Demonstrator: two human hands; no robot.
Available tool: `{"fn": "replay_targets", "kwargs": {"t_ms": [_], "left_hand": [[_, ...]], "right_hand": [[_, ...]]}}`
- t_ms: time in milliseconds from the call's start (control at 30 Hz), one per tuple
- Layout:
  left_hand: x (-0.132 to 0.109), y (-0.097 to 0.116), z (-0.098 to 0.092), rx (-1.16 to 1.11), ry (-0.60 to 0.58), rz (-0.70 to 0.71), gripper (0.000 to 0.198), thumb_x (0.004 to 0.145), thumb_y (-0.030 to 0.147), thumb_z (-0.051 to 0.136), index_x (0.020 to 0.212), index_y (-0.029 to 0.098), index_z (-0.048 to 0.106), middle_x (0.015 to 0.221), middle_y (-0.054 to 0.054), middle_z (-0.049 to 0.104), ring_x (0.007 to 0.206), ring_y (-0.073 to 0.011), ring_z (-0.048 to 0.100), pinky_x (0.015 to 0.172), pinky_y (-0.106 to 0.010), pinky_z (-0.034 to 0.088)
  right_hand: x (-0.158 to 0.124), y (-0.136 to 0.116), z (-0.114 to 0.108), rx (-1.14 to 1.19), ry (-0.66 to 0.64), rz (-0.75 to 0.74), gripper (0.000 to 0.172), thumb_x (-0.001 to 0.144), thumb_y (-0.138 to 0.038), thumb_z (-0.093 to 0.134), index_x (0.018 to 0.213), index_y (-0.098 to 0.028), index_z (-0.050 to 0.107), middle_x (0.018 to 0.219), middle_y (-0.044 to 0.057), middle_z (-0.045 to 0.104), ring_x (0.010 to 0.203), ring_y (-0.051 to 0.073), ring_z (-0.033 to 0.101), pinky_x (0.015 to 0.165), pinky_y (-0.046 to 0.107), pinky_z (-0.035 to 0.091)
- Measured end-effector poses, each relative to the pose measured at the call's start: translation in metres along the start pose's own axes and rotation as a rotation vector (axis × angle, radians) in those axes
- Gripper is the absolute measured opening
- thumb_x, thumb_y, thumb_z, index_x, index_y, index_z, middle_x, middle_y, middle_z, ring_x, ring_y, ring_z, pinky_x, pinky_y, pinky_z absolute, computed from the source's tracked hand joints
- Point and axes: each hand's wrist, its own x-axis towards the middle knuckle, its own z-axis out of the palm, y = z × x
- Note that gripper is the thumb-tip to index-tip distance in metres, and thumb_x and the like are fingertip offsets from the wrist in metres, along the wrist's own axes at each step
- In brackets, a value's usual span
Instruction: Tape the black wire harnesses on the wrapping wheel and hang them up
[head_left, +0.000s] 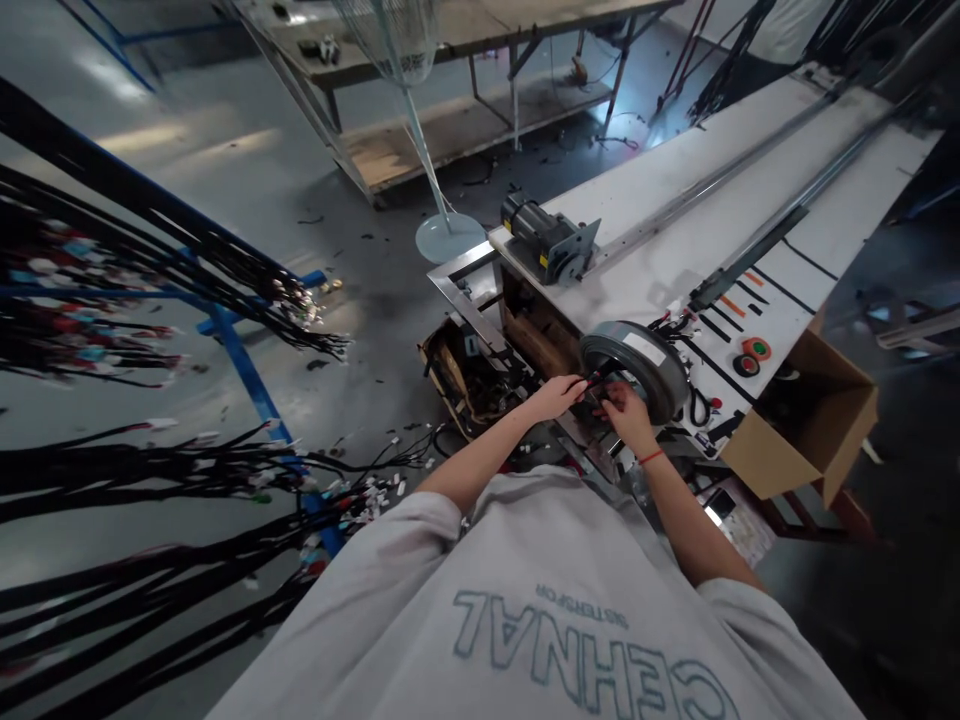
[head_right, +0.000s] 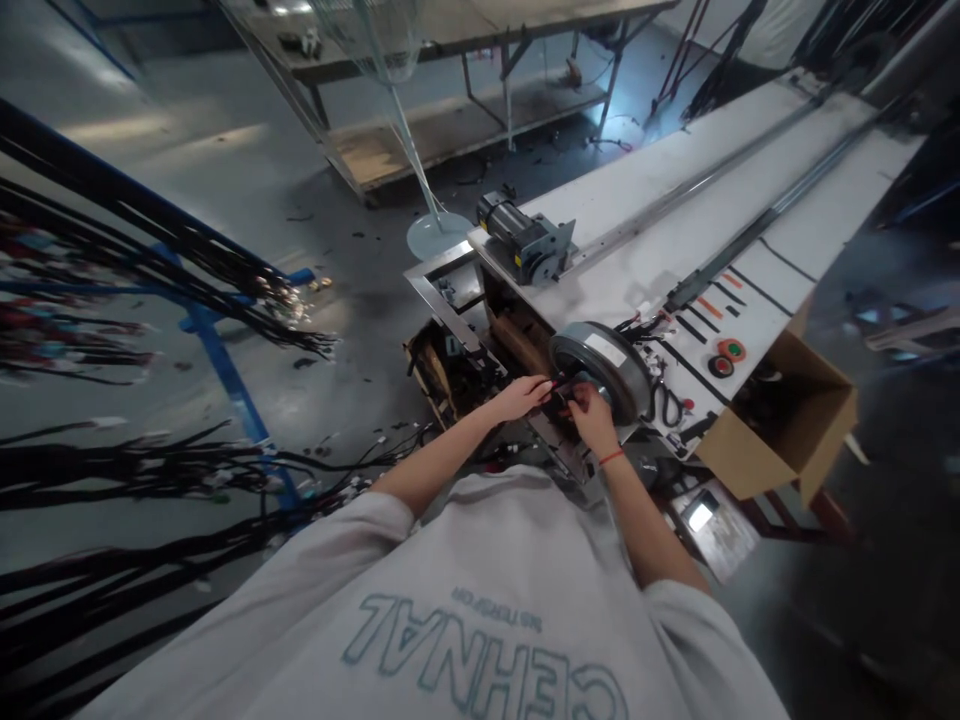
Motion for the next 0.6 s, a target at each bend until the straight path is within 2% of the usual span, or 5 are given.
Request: {"fn": "replay_targets", "kwargs": {"t_ms": [133,233,300,433,600], "left_hand": [[-0.003,-0.005,0.016,0.044,-0.028,-0.004,0.033,0.098,0.037,0.040,0.083,0.016,0.061,0.070,-0.002,0.062,0.064,-0.0143,0.054,0.064,-0.024,0.041],[-0.005,-0.009,0.026,0.060,-0.020,-0.024,0.029,0.098,0.033,0.043,0.091,0.015,0.064,0.072,-0.004,0.065,0.066,-0.0156,0.058,0.065,-0.025,0.043],[-0.005,-0.010,0.028,0.069,-0.021,-0.043,0.028,0.098,0.031,0.043,0.090,0.015,0.065,0.071,-0.004,0.066,0.066,-0.0160,0.059,0.066,-0.025,0.044],[-0.003,-0.007,0.029,0.024,-0.048,-0.040,0.030,0.097,0.032,0.044,0.083,0.016,0.064,0.070,-0.003,0.066,0.067,-0.0157,0.060,0.067,-0.024,0.046],[-0.009,-0.005,0.033,0.042,-0.023,-0.025,0.022,0.092,0.029,0.052,0.091,0.013,0.067,0.083,-0.008,0.072,0.079,-0.0208,0.066,0.080,-0.030,0.050]], "right_hand": [[-0.002,-0.012,0.000,-0.048,0.029,-0.221,0.021,0.083,-0.028,0.051,0.103,-0.023,0.048,0.085,0.005,0.066,0.073,0.023,0.071,0.074,0.039,0.057],[0.010,-0.021,0.003,-0.156,0.010,-0.266,0.016,0.085,-0.027,0.048,0.102,-0.024,0.048,0.088,0.006,0.068,0.077,0.023,0.071,0.078,0.039,0.056],[0.015,-0.024,0.003,-0.216,-0.001,-0.301,0.020,0.086,-0.027,0.047,0.105,-0.023,0.049,0.097,0.009,0.069,0.087,0.023,0.070,0.082,0.040,0.055],[0.009,-0.020,-0.006,-0.380,0.021,-0.512,0.024,0.090,-0.032,0.045,0.108,-0.021,0.056,0.119,0.014,0.065,0.115,0.025,0.059,0.098,0.044,0.048],[0.014,-0.017,-0.002,-0.677,-0.028,-0.549,0.030,0.094,-0.034,0.042,0.070,-0.025,0.056,0.080,0.008,0.066,0.099,0.026,0.060,0.097,0.043,0.044]]}}
